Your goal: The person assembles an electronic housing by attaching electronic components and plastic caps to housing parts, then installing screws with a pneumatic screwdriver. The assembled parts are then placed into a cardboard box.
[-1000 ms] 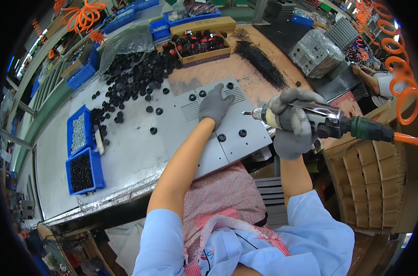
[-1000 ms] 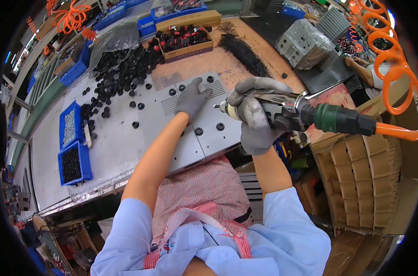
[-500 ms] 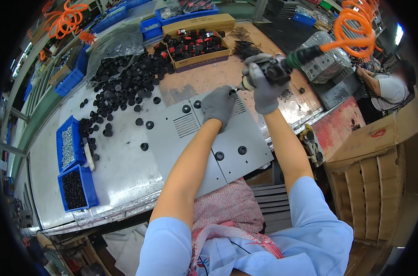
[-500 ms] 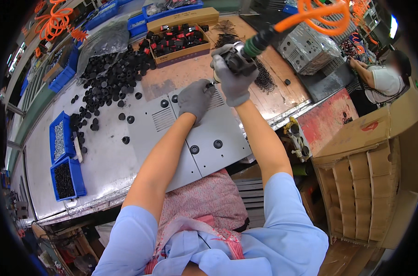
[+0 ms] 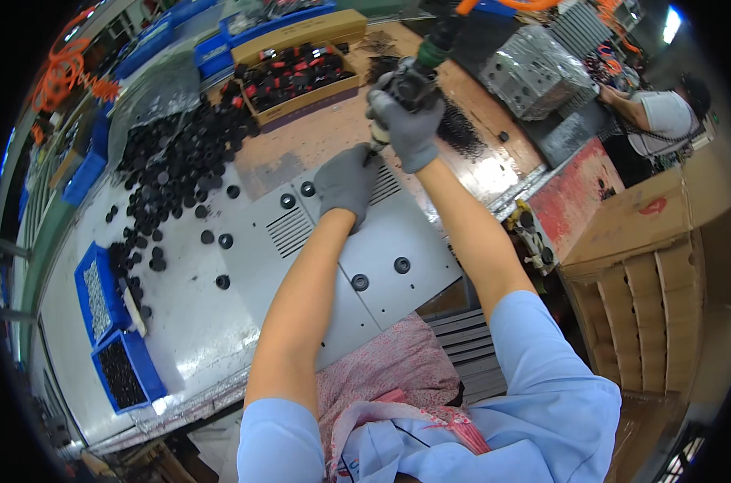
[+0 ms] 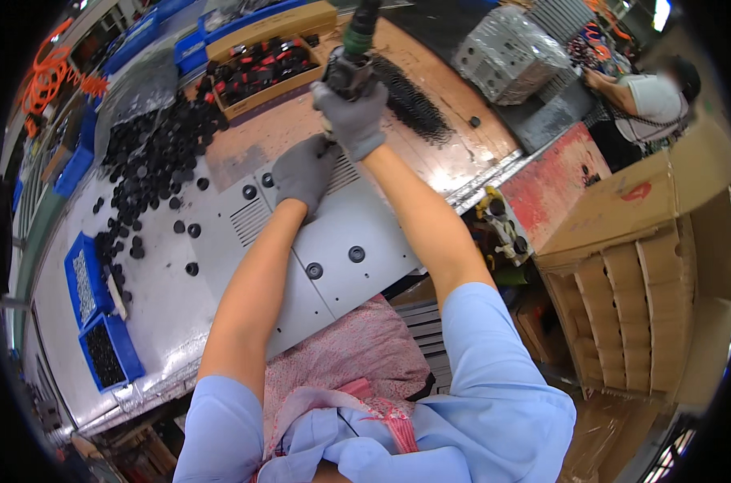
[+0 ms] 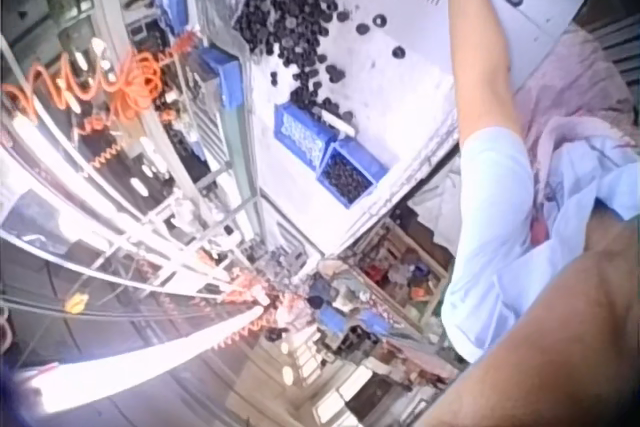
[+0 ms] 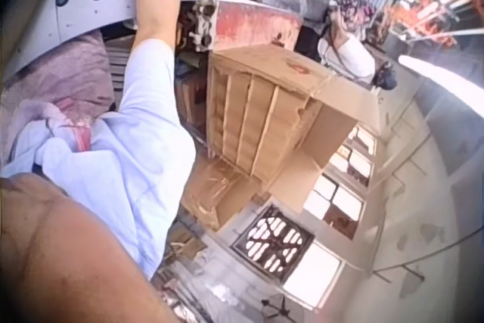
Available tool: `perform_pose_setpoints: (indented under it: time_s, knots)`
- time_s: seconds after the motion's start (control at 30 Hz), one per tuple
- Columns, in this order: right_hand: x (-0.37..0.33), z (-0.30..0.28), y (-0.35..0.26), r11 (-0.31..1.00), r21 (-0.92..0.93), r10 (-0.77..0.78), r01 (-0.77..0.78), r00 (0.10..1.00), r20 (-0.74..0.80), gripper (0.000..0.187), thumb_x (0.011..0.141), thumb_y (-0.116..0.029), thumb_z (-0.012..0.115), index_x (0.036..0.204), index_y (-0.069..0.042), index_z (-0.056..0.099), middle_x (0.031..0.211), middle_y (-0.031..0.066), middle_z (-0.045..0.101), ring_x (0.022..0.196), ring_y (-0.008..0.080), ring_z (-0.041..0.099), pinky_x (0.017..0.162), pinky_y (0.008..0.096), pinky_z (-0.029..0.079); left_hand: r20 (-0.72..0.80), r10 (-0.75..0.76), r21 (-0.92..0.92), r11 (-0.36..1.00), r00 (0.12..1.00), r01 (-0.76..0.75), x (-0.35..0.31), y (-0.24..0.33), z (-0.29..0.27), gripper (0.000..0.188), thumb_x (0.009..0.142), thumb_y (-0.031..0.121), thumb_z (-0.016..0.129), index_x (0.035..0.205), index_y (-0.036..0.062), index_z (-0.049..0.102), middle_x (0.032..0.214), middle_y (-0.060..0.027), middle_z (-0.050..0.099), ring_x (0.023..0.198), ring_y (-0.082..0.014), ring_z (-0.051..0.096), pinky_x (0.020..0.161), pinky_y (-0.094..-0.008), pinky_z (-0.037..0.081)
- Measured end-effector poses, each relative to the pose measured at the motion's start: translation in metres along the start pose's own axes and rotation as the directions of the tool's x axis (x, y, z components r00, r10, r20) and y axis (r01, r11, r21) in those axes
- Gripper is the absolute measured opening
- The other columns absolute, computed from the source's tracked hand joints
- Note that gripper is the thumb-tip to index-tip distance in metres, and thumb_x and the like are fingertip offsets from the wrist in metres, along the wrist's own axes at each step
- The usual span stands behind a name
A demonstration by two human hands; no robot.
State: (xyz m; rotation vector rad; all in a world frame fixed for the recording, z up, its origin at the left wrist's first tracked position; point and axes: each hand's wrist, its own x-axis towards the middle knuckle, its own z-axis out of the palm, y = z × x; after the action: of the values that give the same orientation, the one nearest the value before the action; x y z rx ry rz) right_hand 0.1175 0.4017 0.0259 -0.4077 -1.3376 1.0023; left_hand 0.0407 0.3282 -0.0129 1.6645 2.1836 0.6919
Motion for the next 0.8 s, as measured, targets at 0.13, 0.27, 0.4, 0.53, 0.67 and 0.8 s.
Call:
perform_pose_setpoints:
  time_s: [0.13,0.27,0.4,0.53,0.67,0.8]
  knots:
    - [0.002,-0.002,-0.005,0.995,-0.003,0.097,-0.097,0.995,0.019,0.018,0.069,-0.002,0.065,0.083,-0.002,0.055,0.064,0.0015,0.057,0.054,0.0084,0.055,0.048,0.0234,0.046,0.004,-0.007,-0.009,1.000,1.000,0.007,0.000,0.004,0.000,0.031,0.081,0.039,0.049,0.100,0.0177,0.062,0.092,-0.0101,0.064,0.088,-0.0277,0.060,0.074,-0.0379,0.045]
    - [-0.002,0.003,-0.021,0.999,-0.004,0.035,-0.035,0.999,-0.028,0.020,0.068,0.002,0.063,0.085,-0.001,0.054,0.066,0.0037,0.057,0.056,0.0088,0.055,0.050,0.0234,0.046,-0.033,-0.014,-0.019,1.000,0.999,0.013,-0.004,0.008,-0.001,0.029,0.081,0.038,0.050,0.100,0.0191,0.062,0.091,-0.0084,0.064,0.087,-0.0269,0.060,0.073,-0.0371,0.046]
    - [-0.034,0.013,-0.101,0.964,0.246,0.102,-0.100,0.995,0.008,0.017,0.070,0.005,0.059,0.086,0.001,0.054,0.067,0.0054,0.058,0.056,0.0100,0.056,0.052,0.0230,0.047,-0.049,0.039,0.071,0.997,0.998,-0.035,-0.008,0.004,0.000,0.026,0.080,0.032,0.054,0.102,0.0204,0.061,0.095,-0.0069,0.063,0.087,-0.0266,0.060,0.073,-0.0375,0.046]
    - [-0.075,0.007,-0.170,0.915,0.310,0.259,-0.259,0.965,0.042,0.013,0.072,0.007,0.055,0.084,0.002,0.055,0.068,0.0068,0.059,0.062,0.0105,0.058,0.055,0.0222,0.048,0.068,-0.213,-0.783,0.594,0.975,0.185,0.011,-0.020,-0.005,0.027,0.081,0.022,0.058,0.105,0.0097,0.056,0.090,-0.0101,0.061,0.080,-0.0246,0.061,0.067,-0.0311,0.048]
    - [-0.107,-0.024,-0.205,0.939,0.295,0.117,-0.176,0.972,0.205,0.024,0.078,0.000,0.052,0.101,0.001,0.046,0.082,0.0131,0.057,0.070,0.0153,0.058,0.059,0.0254,0.049,0.167,-0.028,-0.986,0.001,0.986,0.167,-0.033,-0.026,-0.017,0.031,0.085,0.008,0.051,0.112,-0.0064,0.047,0.096,-0.0147,0.055,0.092,-0.0226,0.055,0.080,-0.0284,0.050]
    - [-0.133,-0.036,-0.231,0.938,0.307,0.130,-0.163,0.984,0.125,0.031,0.076,-0.013,0.054,0.104,-0.009,0.042,0.087,0.0113,0.052,0.070,0.0194,0.053,0.065,0.0353,0.046,0.433,0.156,-0.816,-0.350,0.888,0.460,-0.119,0.010,-0.031,0.037,0.087,0.000,0.039,0.123,-0.0085,0.037,0.106,-0.0193,0.054,0.101,-0.0250,0.055,0.086,-0.0295,0.050]
